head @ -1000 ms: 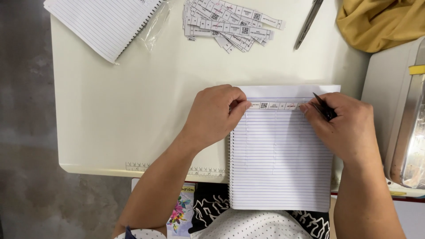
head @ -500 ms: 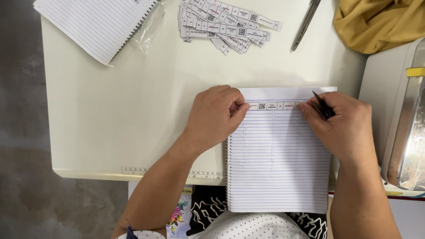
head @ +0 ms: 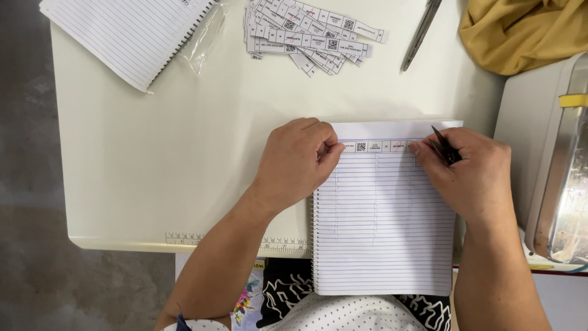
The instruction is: The person applies glue from a bottle to a lined notebook page and presses a small paper strip onto it. They then use scissors to trim the paper strip and repeat the process with additional strips.
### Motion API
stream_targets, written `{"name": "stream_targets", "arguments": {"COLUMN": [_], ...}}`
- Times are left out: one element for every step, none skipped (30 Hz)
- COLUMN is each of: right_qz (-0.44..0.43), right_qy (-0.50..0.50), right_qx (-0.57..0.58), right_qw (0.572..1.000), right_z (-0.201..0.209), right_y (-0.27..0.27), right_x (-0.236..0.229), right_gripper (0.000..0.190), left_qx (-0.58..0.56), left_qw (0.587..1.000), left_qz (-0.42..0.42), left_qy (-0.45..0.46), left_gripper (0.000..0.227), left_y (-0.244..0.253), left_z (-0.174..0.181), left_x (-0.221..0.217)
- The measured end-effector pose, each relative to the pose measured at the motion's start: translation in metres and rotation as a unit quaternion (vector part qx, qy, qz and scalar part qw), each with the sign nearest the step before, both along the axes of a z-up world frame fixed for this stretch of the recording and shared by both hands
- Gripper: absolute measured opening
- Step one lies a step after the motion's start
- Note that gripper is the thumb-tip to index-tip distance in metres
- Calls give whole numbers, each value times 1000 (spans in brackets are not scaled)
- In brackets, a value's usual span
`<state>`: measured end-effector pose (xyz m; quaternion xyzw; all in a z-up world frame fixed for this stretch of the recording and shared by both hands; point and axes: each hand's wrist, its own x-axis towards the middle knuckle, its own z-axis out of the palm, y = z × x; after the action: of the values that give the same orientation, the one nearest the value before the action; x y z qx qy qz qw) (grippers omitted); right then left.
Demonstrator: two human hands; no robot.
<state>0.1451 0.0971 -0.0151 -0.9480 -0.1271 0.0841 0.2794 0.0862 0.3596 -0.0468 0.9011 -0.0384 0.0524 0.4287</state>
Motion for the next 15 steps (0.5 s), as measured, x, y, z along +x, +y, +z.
{"name": "stream_targets", "arguments": {"right_qz": [-12, -12, -9, -7, -7, -9, -11, -11, -9, -7, -6, -13, -19, -19, -19], "right_qy": [9, 9, 2, -5, -5, -6, -6, -6, -7, -9, -9, -4, 1, 0, -3], "right_qx": [-9, -9, -7, -4, -4, -3, -1, -2, -2, -1, -1, -5, -8, -7, -9], "right_qw": [1000, 1000, 1000, 1000, 1000, 1000, 1000, 1000, 1000, 1000, 1000, 1000, 1000, 1000, 1000], "right_z": [1, 0, -1, -2, -3, -4, -5, -5, -4, -3, -3, -2, -1, -2, -3], "right_y": [1, 1, 1, 0, 0, -1, -2, -1, -1, 0, 1, 1, 2, 2, 1], "right_x": [0, 0, 0, 0, 0, 0, 1, 1, 1, 1, 1, 1, 1, 1, 2], "right_gripper": [27, 27, 26, 25, 25, 25, 24, 24, 25, 26, 26, 25, 24, 24, 26], "left_qx": [3, 2, 2, 1, 1, 1, 2, 1, 2, 3, 3, 2, 1, 1, 5], "left_qw": [1000, 1000, 1000, 1000, 1000, 1000, 1000, 1000, 1000, 1000, 1000, 1000, 1000, 1000, 1000], "left_qz": [1, 1, 1, 2, 2, 2, 2, 2, 3, 5, 5, 5, 5, 5, 10], "left_qy": [0, 0, -1, -2, -2, -1, -1, -1, 0, 1, 0, 2, 3, 3, 0], "left_gripper": [22, 22, 22, 23, 23, 23, 22, 22, 23, 24, 24, 24, 23, 23, 23], "left_y": [0, 0, 0, 0, 0, 0, 0, 0, 0, 0, 0, 0, 0, 0, -1], "left_z": [0, 0, -1, -1, -2, -2, -2, -2, -3, -3, -3, -3, -4, -5, -5], "left_x": [1, 1, 2, 2, 2, 2, 2, 2, 3, 3, 3, 3, 3, 3, 3]}}
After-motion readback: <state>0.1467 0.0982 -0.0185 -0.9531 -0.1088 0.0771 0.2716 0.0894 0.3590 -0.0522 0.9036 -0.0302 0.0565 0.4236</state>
